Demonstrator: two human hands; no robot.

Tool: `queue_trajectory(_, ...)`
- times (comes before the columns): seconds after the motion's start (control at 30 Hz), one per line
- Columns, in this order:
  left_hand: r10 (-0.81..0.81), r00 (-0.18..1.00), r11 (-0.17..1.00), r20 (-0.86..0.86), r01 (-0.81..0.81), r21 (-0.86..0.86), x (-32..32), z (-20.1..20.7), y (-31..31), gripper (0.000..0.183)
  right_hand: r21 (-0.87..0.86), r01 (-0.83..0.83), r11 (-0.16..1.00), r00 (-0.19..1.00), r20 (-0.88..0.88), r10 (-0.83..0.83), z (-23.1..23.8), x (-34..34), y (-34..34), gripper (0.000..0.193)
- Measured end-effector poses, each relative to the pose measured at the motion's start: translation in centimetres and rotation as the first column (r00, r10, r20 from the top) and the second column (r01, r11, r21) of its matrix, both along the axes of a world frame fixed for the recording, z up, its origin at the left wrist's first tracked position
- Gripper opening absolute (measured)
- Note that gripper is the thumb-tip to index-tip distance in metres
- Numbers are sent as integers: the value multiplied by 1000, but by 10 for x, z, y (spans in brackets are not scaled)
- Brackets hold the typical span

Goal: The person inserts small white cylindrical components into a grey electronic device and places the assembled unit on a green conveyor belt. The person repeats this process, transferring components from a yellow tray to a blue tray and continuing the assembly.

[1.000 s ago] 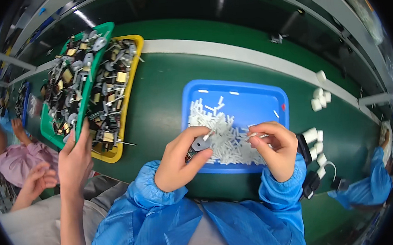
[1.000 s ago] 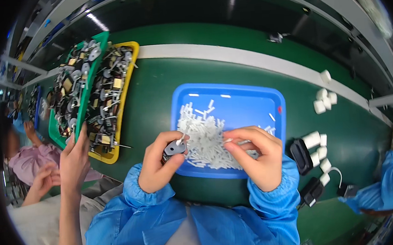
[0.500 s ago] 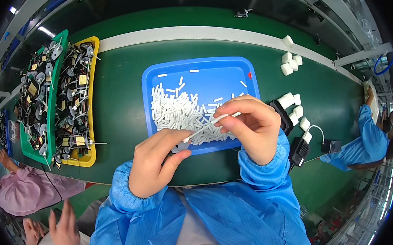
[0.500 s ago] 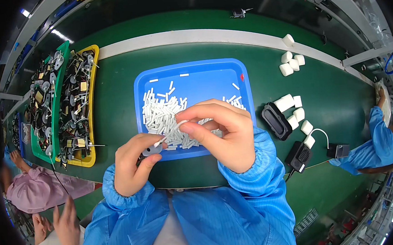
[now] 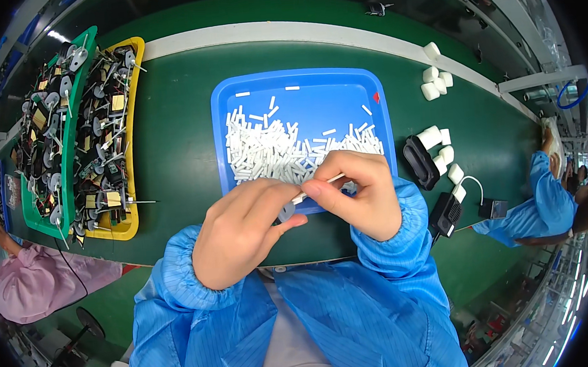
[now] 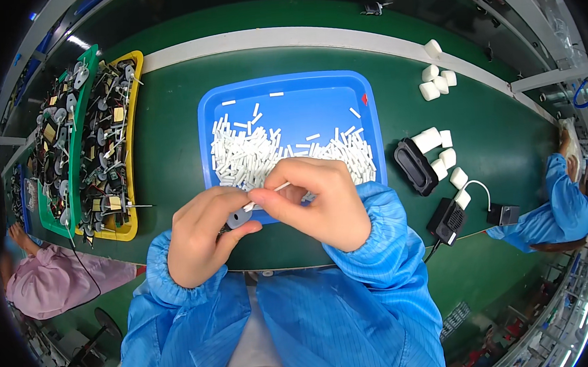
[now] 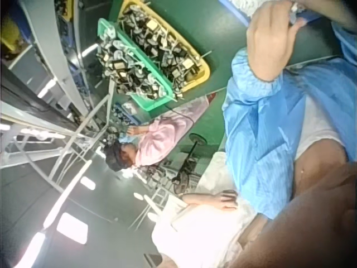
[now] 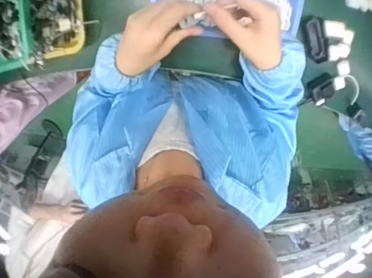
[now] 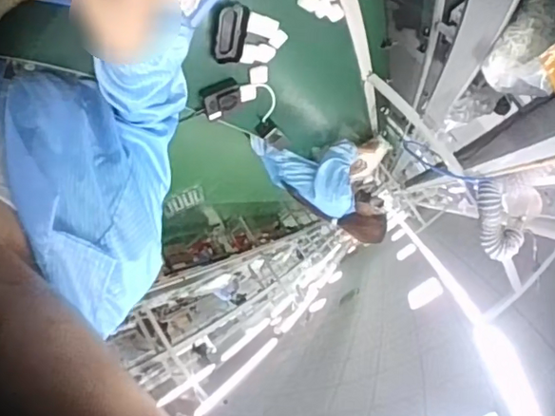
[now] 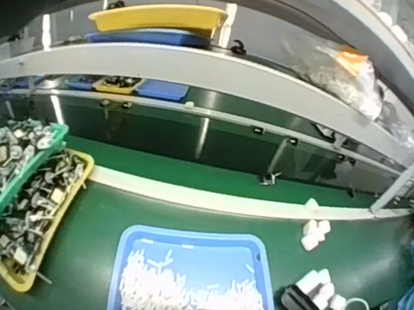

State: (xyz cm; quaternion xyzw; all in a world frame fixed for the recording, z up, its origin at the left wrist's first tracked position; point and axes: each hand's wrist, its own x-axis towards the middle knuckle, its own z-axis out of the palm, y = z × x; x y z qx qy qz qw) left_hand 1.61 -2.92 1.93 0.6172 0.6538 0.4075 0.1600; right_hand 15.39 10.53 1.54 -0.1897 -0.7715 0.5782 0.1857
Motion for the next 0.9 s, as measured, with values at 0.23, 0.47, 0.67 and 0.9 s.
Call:
queue_trajectory(0.23, -8, 996, 998, -88, 13, 57, -6, -3, 40, 33, -320, 230, 919, 969, -10, -245, -26, -1, 9, 12)
queue_trajectory(0.47, 345, 912, 925, -223, -289, 248, -141, -80, 211, 22, -290, 276, 916, 955, -22, -295, -46, 0, 34, 32)
queue_trajectory(0.67, 497, 740, 826, -453, -563, -14, -186, -146, 299, 31, -177, 350, 920, 934, 142, -328, -60, 1, 31, 16)
queue_trajectory(0.9, 468, 782, 860, -412, -509, 10, -152, -80, 231, 48, -61, 316, 947, 941, 146, -305, -56, -2, 27, 11)
